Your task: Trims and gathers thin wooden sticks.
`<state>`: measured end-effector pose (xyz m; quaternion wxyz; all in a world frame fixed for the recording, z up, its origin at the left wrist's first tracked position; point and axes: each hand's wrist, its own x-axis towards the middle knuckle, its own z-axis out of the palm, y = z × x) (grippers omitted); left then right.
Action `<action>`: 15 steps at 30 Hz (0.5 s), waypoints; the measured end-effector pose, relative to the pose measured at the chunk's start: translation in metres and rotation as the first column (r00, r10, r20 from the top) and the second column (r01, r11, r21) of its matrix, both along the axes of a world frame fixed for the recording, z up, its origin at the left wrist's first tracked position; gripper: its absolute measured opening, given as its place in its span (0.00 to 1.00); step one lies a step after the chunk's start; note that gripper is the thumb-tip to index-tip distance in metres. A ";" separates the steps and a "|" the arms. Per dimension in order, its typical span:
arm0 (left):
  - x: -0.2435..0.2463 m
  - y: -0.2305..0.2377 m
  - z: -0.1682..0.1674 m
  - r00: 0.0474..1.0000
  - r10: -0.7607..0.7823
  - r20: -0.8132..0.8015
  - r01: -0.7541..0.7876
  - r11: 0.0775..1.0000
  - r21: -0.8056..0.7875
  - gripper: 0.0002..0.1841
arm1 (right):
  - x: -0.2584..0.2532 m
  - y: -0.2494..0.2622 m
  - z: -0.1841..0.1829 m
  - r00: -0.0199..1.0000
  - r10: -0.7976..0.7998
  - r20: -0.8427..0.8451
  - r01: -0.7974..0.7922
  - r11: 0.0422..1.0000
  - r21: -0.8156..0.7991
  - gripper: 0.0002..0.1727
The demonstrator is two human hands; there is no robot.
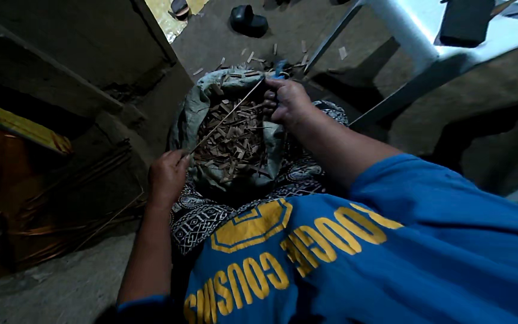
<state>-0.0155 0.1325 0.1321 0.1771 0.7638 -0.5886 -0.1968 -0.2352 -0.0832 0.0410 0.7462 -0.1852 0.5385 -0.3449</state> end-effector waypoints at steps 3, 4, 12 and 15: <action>0.006 0.006 -0.004 1.000 -0.012 -0.013 0.012 1.000 0.007 0.12 | -0.009 -0.009 -0.010 0.995 -0.057 -0.080 0.052 0.997 -0.063 0.08; 0.008 0.008 -0.004 1.000 -0.005 -0.009 0.006 1.000 0.020 0.12 | -0.013 -0.013 -0.015 0.989 -0.087 -0.123 0.076 0.993 -0.089 0.07; -0.001 -0.011 0.010 0.989 0.063 0.135 -0.098 0.959 0.265 0.17 | -0.009 0.023 0.011 0.973 0.173 -0.155 -0.215 0.924 -0.315 0.08; -0.014 -0.027 0.010 0.995 -0.050 0.085 0.018 0.942 0.335 0.17 | 0.016 0.072 0.032 0.805 0.514 -0.297 -0.594 0.685 -0.423 0.18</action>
